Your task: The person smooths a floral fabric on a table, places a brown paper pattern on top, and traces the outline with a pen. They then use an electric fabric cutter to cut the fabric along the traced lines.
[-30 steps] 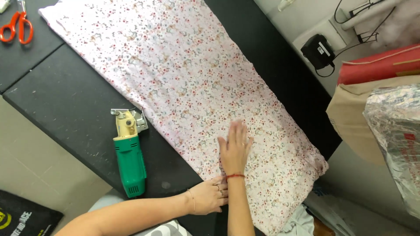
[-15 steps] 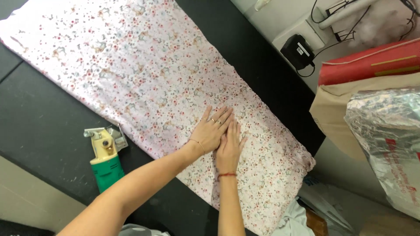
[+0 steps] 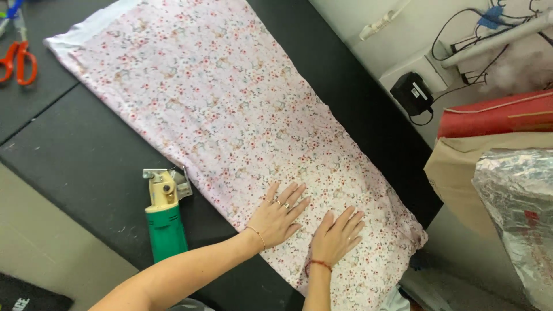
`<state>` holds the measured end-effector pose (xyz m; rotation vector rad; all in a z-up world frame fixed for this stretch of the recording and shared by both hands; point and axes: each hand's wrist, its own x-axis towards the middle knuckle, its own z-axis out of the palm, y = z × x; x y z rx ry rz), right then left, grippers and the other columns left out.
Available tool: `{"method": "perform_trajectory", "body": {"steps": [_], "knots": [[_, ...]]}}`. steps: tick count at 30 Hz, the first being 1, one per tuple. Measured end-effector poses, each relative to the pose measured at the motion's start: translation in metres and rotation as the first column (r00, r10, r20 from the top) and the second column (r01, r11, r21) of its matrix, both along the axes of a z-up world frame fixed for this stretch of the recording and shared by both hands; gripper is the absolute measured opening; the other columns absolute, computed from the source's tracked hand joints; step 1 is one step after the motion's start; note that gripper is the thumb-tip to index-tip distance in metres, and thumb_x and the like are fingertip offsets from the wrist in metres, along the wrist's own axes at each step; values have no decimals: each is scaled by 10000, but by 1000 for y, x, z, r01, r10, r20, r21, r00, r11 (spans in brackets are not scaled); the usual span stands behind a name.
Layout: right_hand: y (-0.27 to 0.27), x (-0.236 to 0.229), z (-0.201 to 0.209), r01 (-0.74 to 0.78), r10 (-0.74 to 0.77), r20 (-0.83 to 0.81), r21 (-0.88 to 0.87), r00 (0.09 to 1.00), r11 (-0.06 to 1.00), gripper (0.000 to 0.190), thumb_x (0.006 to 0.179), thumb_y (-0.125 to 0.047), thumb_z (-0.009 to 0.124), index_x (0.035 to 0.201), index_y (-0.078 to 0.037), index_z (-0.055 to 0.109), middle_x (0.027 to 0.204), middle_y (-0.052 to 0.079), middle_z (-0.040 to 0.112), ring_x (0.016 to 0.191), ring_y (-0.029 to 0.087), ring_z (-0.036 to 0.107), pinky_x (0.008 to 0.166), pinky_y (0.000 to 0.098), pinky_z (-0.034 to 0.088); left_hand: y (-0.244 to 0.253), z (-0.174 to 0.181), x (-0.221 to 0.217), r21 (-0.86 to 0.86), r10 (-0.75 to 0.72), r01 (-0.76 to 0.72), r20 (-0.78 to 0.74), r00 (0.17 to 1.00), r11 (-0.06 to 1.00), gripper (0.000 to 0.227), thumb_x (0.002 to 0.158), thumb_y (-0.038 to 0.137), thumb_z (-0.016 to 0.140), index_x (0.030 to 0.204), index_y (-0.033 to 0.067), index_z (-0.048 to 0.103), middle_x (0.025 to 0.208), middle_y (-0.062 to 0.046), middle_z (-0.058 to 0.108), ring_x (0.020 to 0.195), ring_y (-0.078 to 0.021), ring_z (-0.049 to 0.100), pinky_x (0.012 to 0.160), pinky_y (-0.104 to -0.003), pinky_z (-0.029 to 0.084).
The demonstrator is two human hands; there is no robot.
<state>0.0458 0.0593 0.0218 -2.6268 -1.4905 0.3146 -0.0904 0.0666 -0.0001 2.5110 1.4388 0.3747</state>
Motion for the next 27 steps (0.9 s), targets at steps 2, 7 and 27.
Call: {"method": "perform_trajectory", "body": {"steps": [2,7,27], "knots": [[-41,-2,-4,-83,82,20,9,996,997,592,870,-433,232,1364,-117,157,1432,82,90,1315,279,60,1025,475,40,-29,4,-1,29,2,-2,-2,1000,1000,625,824,487,319,1340,142,237,1427,-116,130,1315,-277,118,1026,-520,112],[-113,6,-34,-324,304,202,77,931,943,605,851,-440,305,1361,-124,230,1428,98,179,1300,299,180,1001,485,161,-95,12,-8,60,2,-3,10,1000,998,621,809,467,359,1334,150,261,1413,-118,170,1294,-301,158,1012,-593,92],[63,-84,-258,-887,951,182,436,251,151,537,720,-267,579,1247,-225,484,1282,84,501,1162,235,486,804,368,444,-294,85,-166,-611,648,-377,308,697,696,329,852,342,371,1128,248,524,1040,-22,585,931,-230,538,746,-369,404]]}}
